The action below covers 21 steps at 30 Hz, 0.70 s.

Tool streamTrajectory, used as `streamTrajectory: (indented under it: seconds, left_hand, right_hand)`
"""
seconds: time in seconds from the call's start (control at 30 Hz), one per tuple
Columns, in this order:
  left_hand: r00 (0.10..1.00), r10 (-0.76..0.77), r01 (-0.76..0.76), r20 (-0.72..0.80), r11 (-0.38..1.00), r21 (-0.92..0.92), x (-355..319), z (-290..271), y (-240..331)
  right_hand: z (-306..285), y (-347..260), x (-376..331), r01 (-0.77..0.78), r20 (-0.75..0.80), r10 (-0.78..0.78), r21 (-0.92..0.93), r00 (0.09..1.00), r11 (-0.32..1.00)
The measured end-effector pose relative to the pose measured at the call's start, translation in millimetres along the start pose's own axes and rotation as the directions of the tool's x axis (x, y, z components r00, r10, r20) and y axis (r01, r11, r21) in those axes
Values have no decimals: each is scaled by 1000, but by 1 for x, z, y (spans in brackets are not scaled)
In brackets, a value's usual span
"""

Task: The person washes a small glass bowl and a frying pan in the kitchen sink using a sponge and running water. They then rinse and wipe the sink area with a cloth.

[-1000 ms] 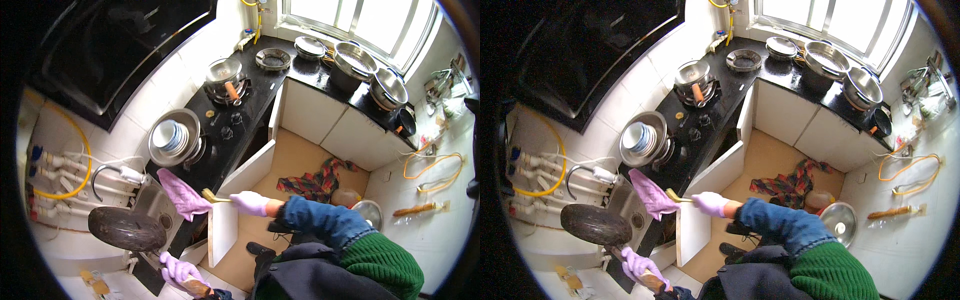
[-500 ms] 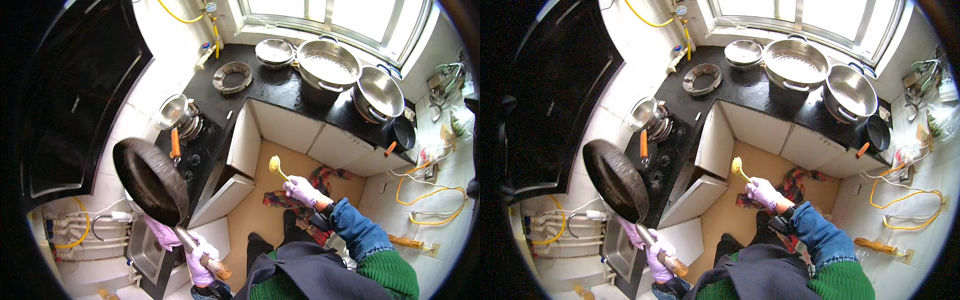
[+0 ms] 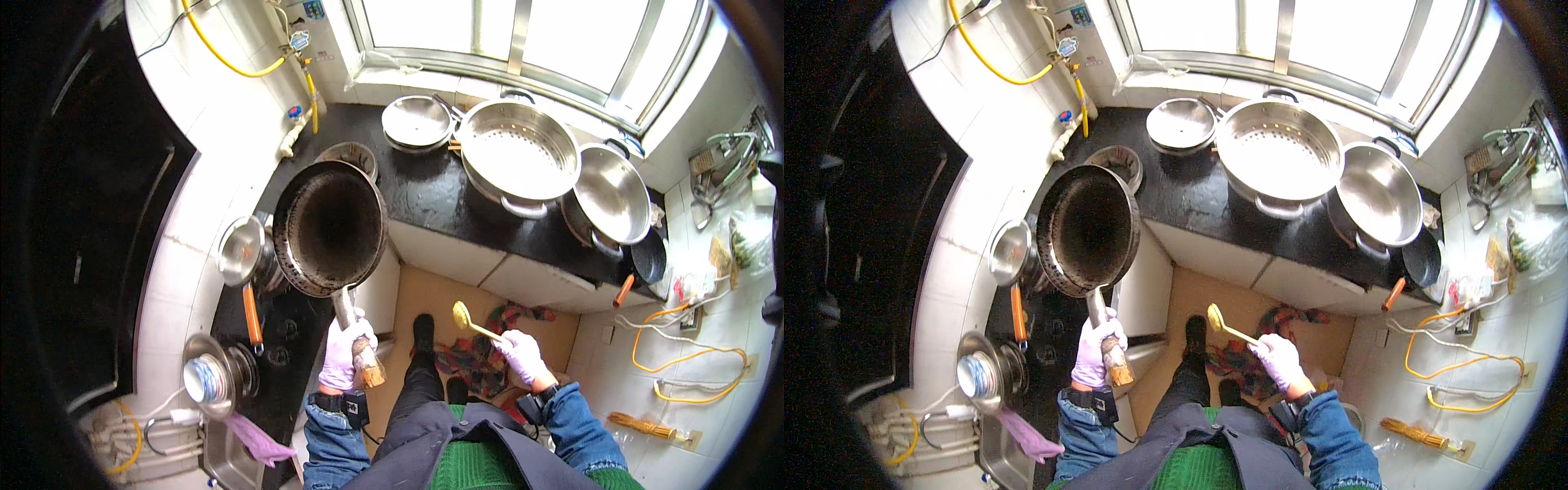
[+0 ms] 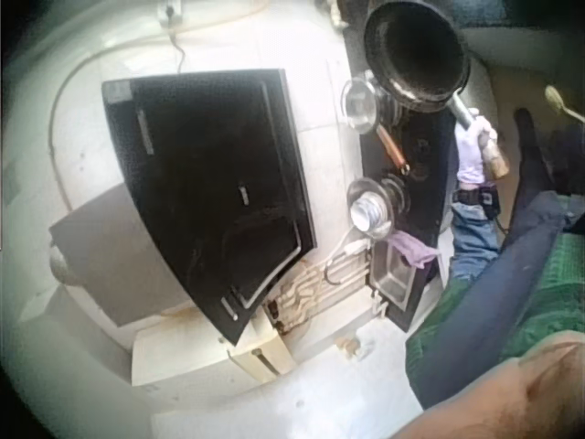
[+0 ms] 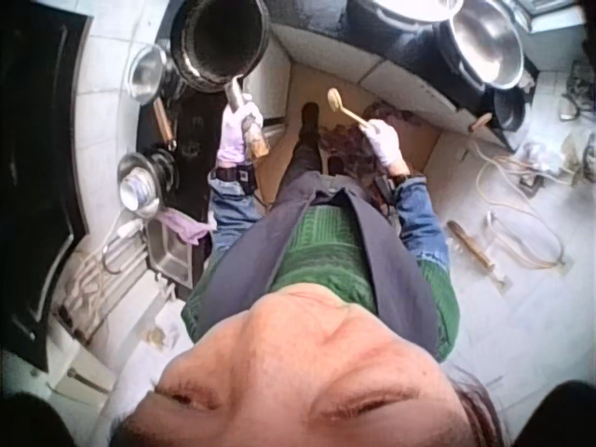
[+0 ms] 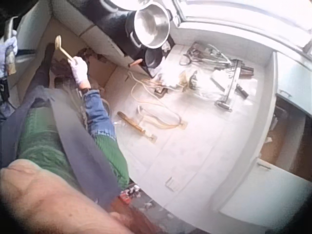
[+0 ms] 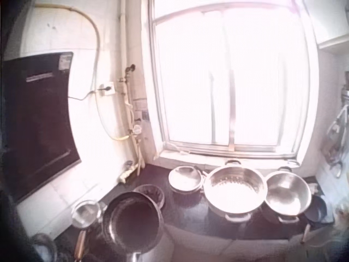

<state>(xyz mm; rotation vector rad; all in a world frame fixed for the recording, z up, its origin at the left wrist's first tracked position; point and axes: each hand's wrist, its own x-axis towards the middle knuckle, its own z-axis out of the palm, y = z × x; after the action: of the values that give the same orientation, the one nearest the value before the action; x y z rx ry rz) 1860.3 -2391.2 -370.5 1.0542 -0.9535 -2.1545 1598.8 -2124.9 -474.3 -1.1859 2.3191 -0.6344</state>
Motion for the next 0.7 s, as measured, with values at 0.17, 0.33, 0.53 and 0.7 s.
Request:
streamTrajectory:
  seconds: [0.17, 0.33, 0.53, 0.7]
  left_hand:
    - [998, -39, 41, -39, 997, 69, 127, -11, 31]
    - [996, -78, 82, -44, 993, 90, 223, -22, 59]
    - [990, -99, 102, -96, 994, 32, 287, -30, 68]
    - [986, -117, 129, -118, 987, 101, 299, -35, 65]
  right_hand:
    - [-3, -36, 64, -217, 54, 210, 241, 976, 946]
    - [-2, -68, 130, -108, -5, 111, 193, 994, 975]
    - [-1, -104, 198, -203, 40, 201, 313, 979, 928]
    - [22, -121, 261, -279, 16, 284, 249, 959, 927]
